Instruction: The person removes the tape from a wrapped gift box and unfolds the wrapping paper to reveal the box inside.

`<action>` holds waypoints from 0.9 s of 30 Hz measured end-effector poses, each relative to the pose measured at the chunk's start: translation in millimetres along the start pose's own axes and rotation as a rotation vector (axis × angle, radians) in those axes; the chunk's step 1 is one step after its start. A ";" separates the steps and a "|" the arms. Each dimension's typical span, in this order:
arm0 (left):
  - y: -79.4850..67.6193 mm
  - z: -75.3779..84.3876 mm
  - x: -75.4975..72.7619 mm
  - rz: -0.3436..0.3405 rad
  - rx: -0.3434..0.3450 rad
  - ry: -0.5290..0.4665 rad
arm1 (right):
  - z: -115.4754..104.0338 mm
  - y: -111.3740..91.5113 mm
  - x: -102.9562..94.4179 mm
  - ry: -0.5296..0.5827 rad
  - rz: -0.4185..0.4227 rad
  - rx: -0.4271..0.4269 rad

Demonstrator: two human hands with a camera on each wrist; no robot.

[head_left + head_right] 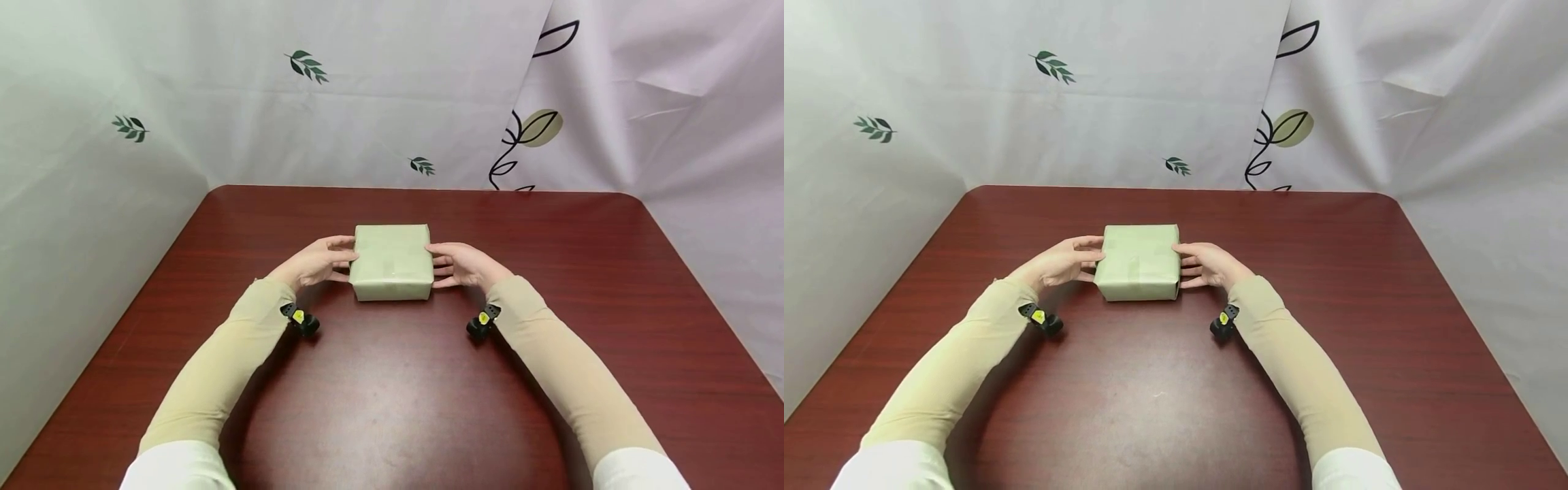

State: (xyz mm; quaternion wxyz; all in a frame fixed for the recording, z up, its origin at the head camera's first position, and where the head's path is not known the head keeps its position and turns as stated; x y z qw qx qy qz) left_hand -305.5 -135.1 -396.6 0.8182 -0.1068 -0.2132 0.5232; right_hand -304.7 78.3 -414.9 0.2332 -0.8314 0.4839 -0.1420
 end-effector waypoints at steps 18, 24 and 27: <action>-6.6 8.9 -0.9 0.066 0.037 0.016 | -3.6 -0.7 -13.2 -0.055 0.090 -0.032; -17.5 31.0 -3.8 0.175 0.177 0.054 | -11.9 -9.2 -24.7 -0.057 0.159 -0.043; -25.3 45.4 -0.7 0.236 0.282 0.167 | -19.7 -13.8 -30.2 -0.081 0.200 -0.081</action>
Point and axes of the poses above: each hand's wrist, its own y-axis towards the middle knuckle, its own x-axis out of the palm, z = x × y, the point moved 9 cm from there along y, towards the middle knuckle, and after that the axes turned 12 degrees about -y, right-handed, at the moved point
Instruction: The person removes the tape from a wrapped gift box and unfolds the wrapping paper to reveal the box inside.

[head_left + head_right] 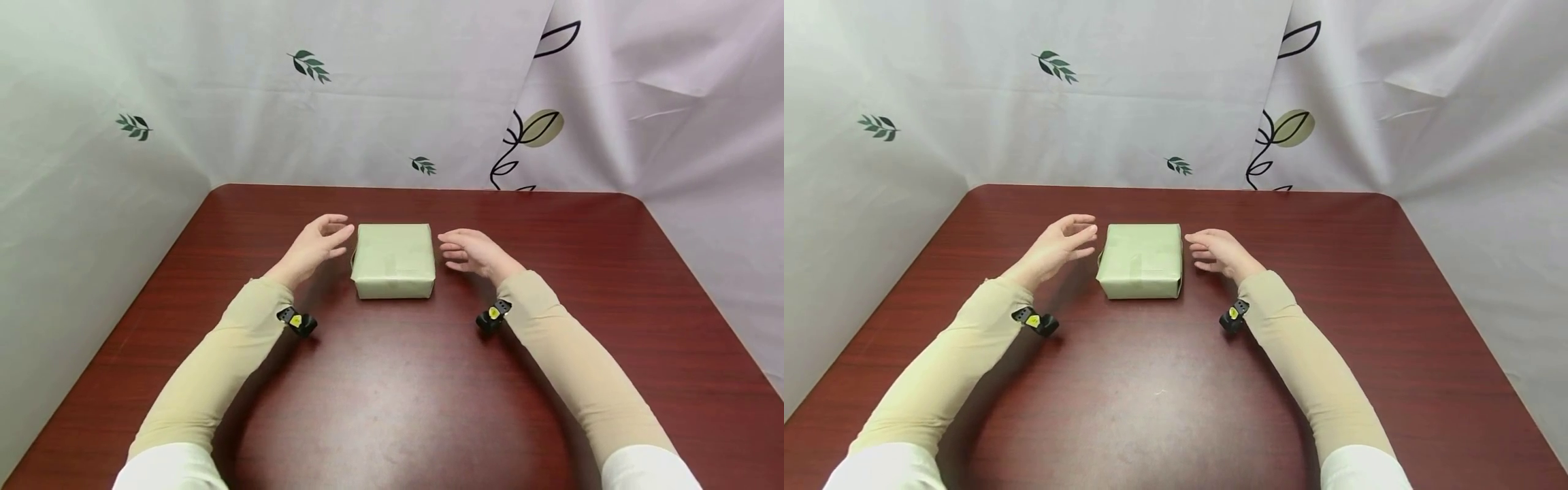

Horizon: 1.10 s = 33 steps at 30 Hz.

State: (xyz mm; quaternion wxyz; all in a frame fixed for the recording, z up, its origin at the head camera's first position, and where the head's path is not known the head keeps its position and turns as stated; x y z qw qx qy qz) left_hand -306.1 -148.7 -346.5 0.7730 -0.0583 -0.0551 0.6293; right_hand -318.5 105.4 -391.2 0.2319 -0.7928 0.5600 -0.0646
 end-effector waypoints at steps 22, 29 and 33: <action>-15.8 13.8 88.2 -0.186 0.419 0.928 | -41.1 -13.2 15.7 -0.267 0.010 -0.147; -19.2 4.3 93.0 -0.229 0.377 1.033 | -41.8 -11.1 20.9 -0.467 0.040 -0.135; -20.7 2.9 93.9 -0.247 0.362 1.072 | -49.7 -11.5 24.6 -0.636 0.083 -0.190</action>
Point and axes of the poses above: each hand's wrist, its own y-axis towards the middle knuckle, its own x-axis out of the palm, z = x × y, the point moved 9 cm from there along y, towards the middle knuckle, and after that the axes turned 12 degrees about -y, right-handed, at the moved point
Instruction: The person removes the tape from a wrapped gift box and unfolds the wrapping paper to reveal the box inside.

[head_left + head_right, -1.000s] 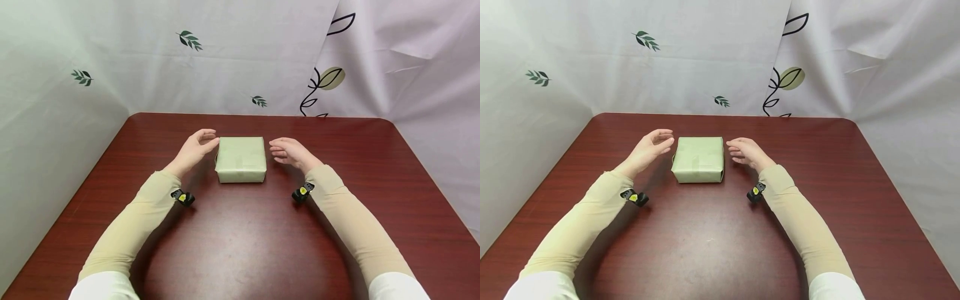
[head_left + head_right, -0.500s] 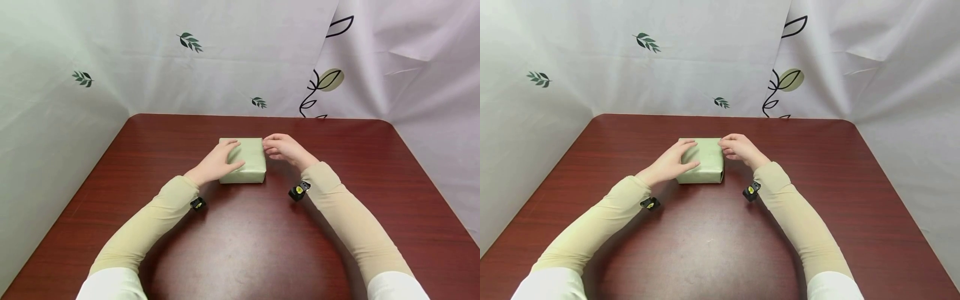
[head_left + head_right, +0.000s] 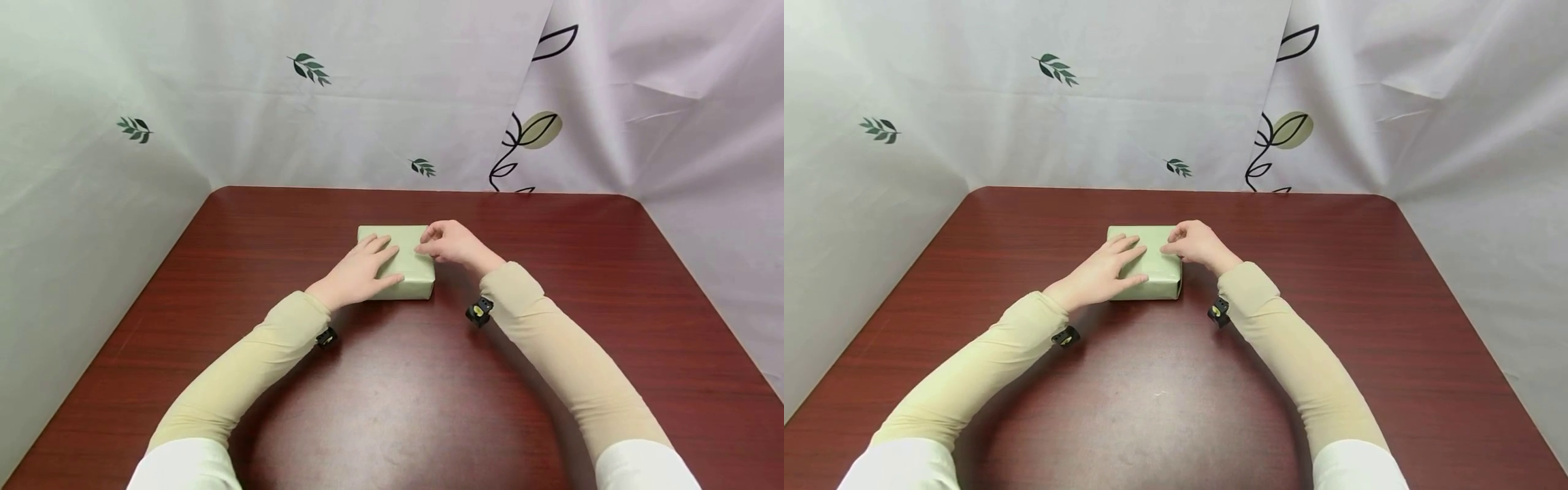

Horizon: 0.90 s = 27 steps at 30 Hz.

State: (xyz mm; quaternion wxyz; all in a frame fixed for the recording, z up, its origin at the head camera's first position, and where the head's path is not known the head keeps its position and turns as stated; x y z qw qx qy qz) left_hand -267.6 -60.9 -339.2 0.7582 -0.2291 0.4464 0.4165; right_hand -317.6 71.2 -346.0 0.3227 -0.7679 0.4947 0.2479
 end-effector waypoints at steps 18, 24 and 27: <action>-1.9 0.5 0.7 0.009 0.019 0.042 | -16.3 4.2 1.4 -0.315 0.126 -0.064; -1.5 0.2 1.5 0.013 0.027 0.026 | -16.5 5.1 1.0 -0.333 0.129 -0.064; -1.5 -0.7 2.2 0.011 0.026 0.021 | -17.5 4.7 1.3 -0.349 0.131 -0.064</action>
Point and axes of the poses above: each hand's wrist, its own y-axis towards the middle knuckle, its own x-axis out of the palm, z = x × y, the point moved 9 cm from there along y, towards the middle knuckle, and after that the axes turned 12 degrees about -y, right-handed, at the moved point
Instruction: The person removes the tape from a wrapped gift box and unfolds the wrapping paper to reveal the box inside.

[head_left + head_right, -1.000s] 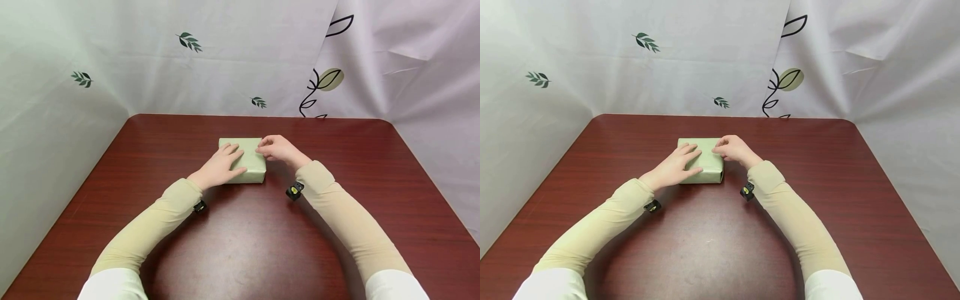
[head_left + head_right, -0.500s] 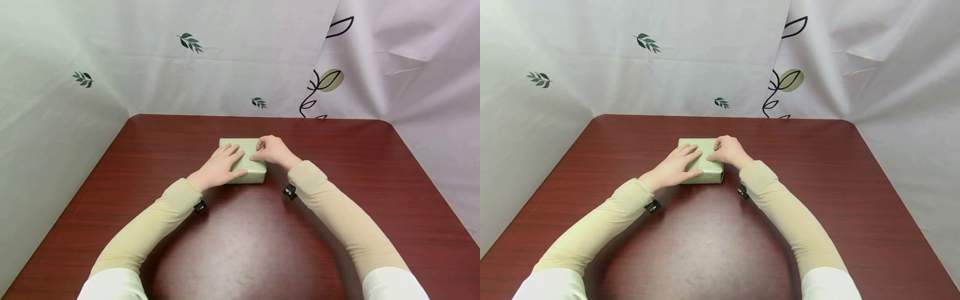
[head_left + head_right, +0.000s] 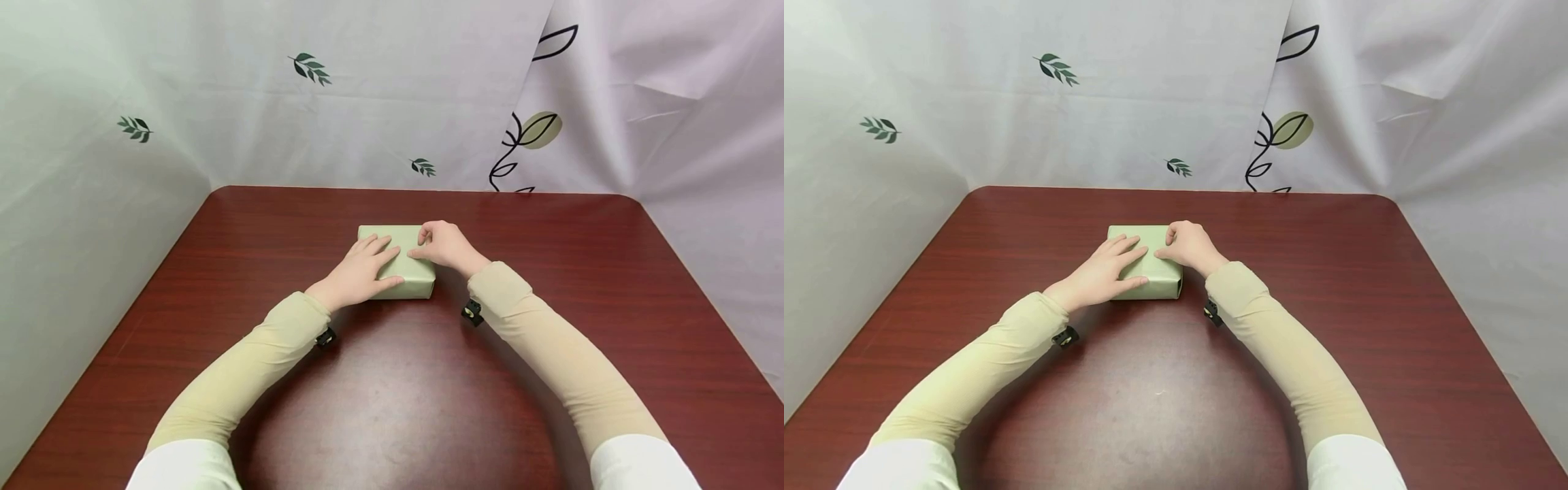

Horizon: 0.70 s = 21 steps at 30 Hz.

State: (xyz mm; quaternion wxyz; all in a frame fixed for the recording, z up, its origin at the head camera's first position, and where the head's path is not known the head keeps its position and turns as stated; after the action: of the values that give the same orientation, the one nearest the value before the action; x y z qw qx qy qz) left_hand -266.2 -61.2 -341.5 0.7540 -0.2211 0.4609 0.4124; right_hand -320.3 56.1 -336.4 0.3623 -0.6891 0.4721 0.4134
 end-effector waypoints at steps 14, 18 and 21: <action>0.1 -0.1 0.6 0.002 -0.002 0.013 | -15.8 -3.6 -1.9 -0.081 0.059 -0.101; -0.1 1.1 0.7 0.004 0.003 0.015 | -16.2 -4.1 -0.7 -0.093 0.059 -0.113; -0.3 0.6 1.1 0.012 0.010 0.019 | -14.5 -2.3 2.6 -0.096 0.053 -0.111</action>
State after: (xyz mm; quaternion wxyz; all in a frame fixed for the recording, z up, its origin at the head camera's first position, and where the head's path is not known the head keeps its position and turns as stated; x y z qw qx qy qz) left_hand -265.4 -60.5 -342.2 0.7483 -0.2186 0.4714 0.4124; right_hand -314.3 42.9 -332.8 0.3346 -0.6749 0.4484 0.4811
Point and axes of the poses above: each hand's wrist, its own y-axis towards the middle knuckle, its own x-axis out of the palm, z = x × y, the point moved 9 cm from there along y, towards the middle knuckle, and after that the axes turned 12 degrees about -y, right-handed, at the moved point
